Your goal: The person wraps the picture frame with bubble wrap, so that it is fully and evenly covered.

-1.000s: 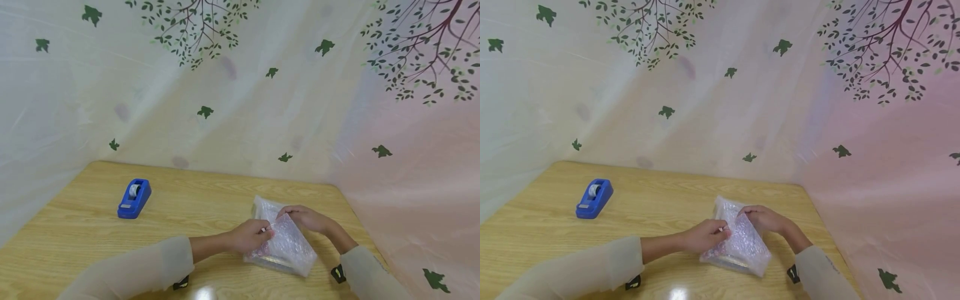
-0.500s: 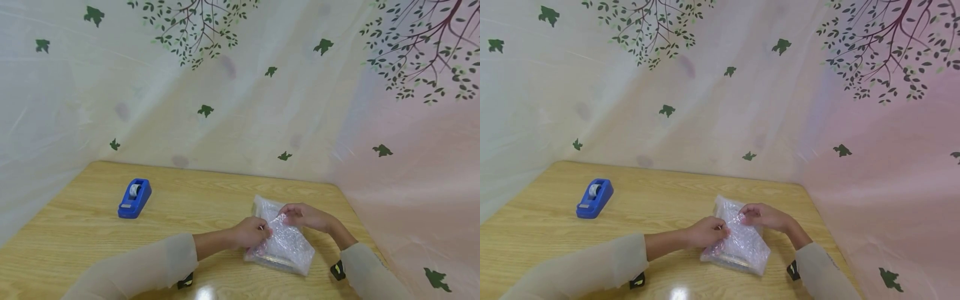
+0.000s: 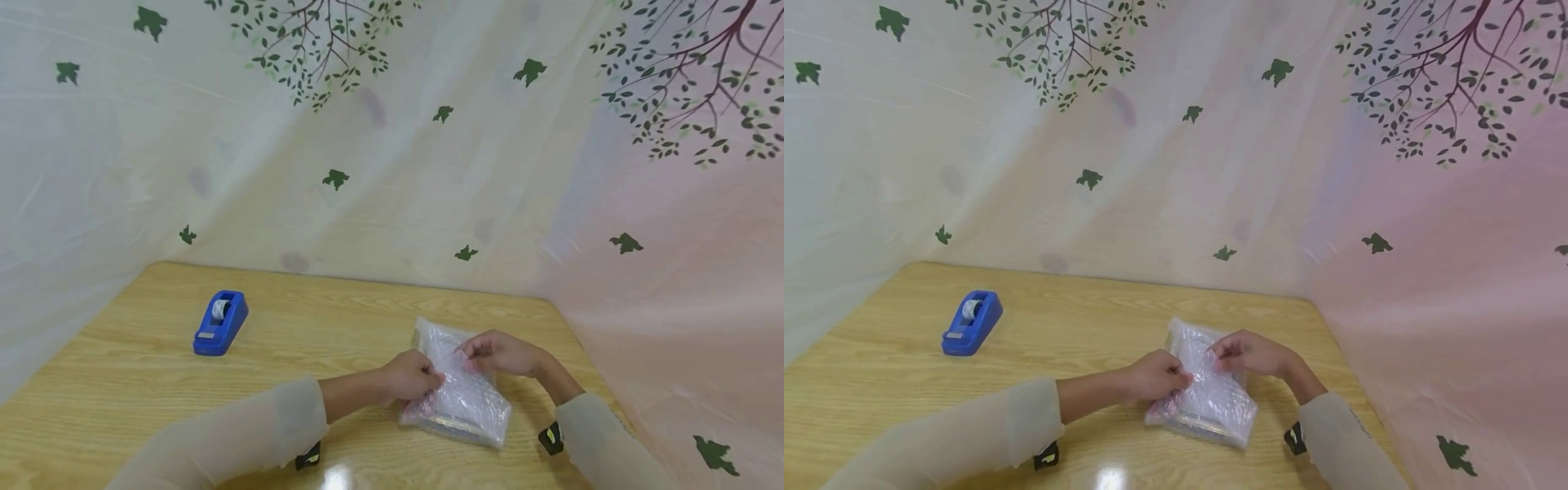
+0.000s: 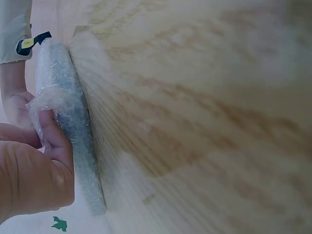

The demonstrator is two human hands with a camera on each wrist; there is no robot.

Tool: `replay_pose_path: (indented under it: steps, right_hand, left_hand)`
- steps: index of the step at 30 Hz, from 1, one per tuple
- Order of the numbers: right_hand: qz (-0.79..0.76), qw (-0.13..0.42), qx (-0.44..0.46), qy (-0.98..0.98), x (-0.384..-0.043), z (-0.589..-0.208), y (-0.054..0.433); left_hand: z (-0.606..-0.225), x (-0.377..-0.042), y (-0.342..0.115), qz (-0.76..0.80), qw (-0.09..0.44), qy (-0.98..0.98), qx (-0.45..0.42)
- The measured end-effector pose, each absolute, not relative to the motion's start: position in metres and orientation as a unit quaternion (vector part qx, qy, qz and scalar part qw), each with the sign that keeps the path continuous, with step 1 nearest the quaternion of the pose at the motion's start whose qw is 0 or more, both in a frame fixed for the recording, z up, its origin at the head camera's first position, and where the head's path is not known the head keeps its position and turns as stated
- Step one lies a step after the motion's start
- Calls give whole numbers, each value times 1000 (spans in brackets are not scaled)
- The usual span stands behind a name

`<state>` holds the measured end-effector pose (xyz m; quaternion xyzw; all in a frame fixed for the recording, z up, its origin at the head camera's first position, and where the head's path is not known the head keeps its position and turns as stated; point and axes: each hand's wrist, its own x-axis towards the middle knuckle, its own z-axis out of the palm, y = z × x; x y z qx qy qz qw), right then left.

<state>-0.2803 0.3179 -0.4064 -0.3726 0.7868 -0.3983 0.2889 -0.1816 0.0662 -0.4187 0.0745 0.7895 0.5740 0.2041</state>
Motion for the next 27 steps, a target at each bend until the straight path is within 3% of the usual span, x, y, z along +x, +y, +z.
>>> replay_pose_path:
  steps: [9, 13, 21, 27]
  right_hand:
    - [-392, 278, -399, 781, -281, -410, 311]
    - [-393, 281, -397, 780, -278, -407, 309]
    - [-392, 282, -385, 787, -276, -403, 308]
    - [-388, 267, -393, 790, -276, -404, 308]
  left_hand:
    - [-416, -181, 61, 559, 194, 804, 60]
    - [-410, -180, 57, 540, 182, 817, 89]
    - [-404, -183, 51, 410, 109, 888, 176]
    - [-409, -189, 50, 407, 110, 890, 170]
